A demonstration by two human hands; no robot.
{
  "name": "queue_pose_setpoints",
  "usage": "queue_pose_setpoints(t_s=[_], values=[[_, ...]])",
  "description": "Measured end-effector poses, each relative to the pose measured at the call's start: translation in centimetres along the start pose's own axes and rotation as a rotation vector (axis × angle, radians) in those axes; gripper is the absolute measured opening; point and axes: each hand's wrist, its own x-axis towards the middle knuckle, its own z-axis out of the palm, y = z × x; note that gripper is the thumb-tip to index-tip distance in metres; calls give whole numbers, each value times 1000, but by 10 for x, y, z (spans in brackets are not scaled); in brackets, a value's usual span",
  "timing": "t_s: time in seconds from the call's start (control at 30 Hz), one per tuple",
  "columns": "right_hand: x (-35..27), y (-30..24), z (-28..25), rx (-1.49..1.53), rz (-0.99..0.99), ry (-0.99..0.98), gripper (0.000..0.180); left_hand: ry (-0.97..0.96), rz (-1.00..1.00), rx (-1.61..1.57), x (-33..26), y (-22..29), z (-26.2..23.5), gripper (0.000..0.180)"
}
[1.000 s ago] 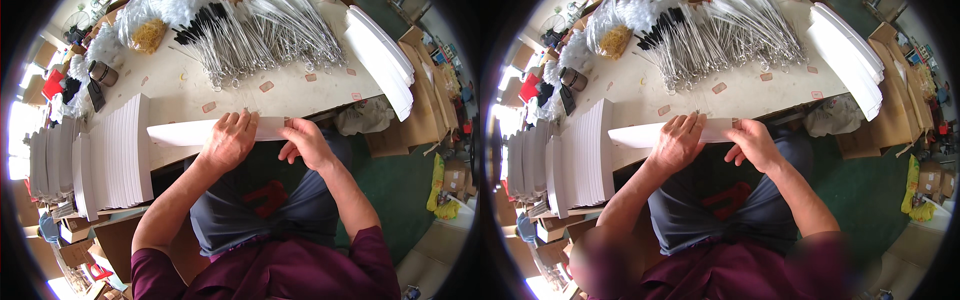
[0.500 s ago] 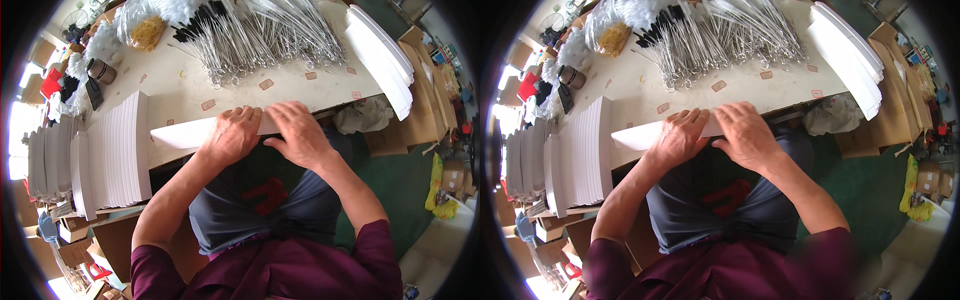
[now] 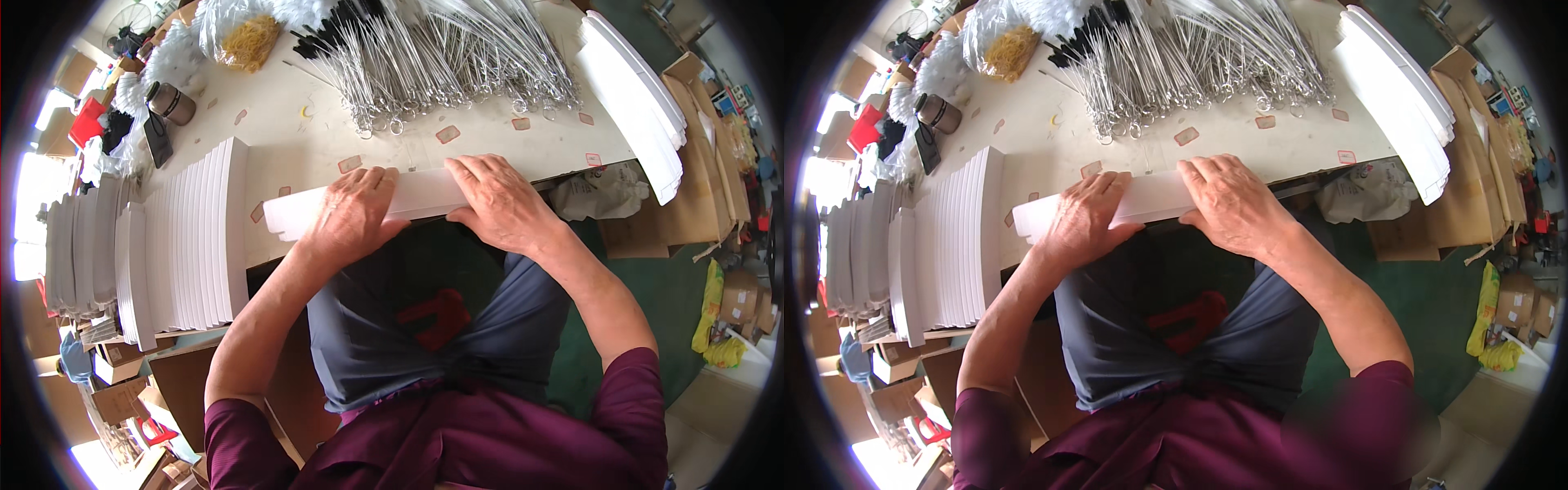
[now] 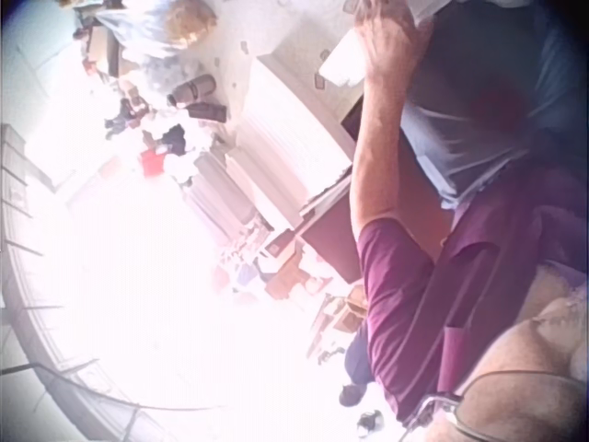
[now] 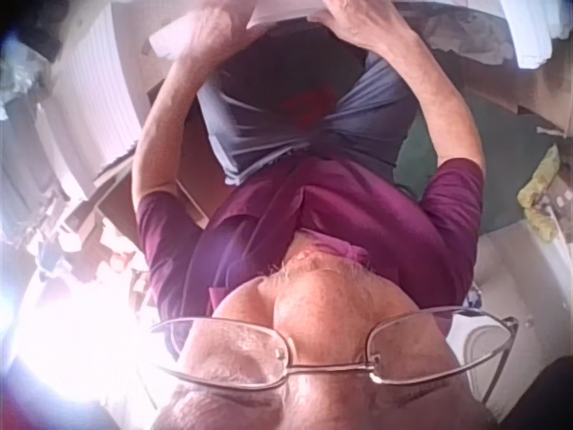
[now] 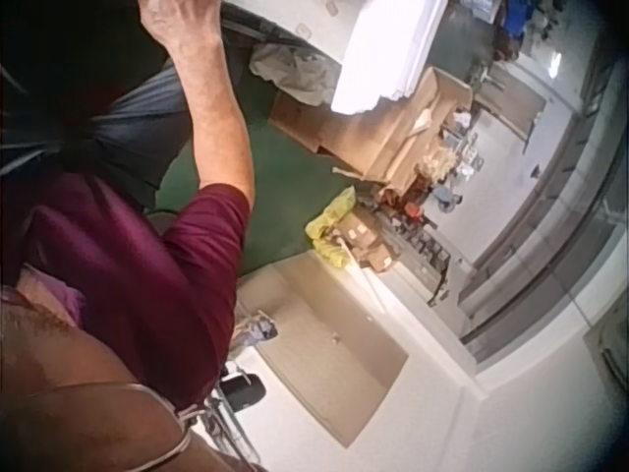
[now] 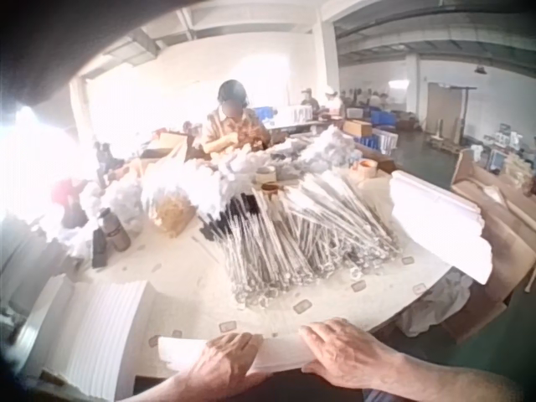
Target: Folding white rectangular boxes and inserting several wire-handled brushes into each box for packaging.
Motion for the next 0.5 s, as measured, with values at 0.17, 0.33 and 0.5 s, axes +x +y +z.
queue_pose_setpoints(t_s=[0.17, 0.33, 0.5], values=[[10, -2, 14, 35, -103, 41, 63, -32, -37, -23, 4, 9, 4, 66], [12, 7, 13, 39, -122, 88, 62, 44, -61, 29, -3, 0, -1, 68], [23, 18, 12, 38, -118, 87, 60, 37, -90, 29, -1, -10, -4, 64]])
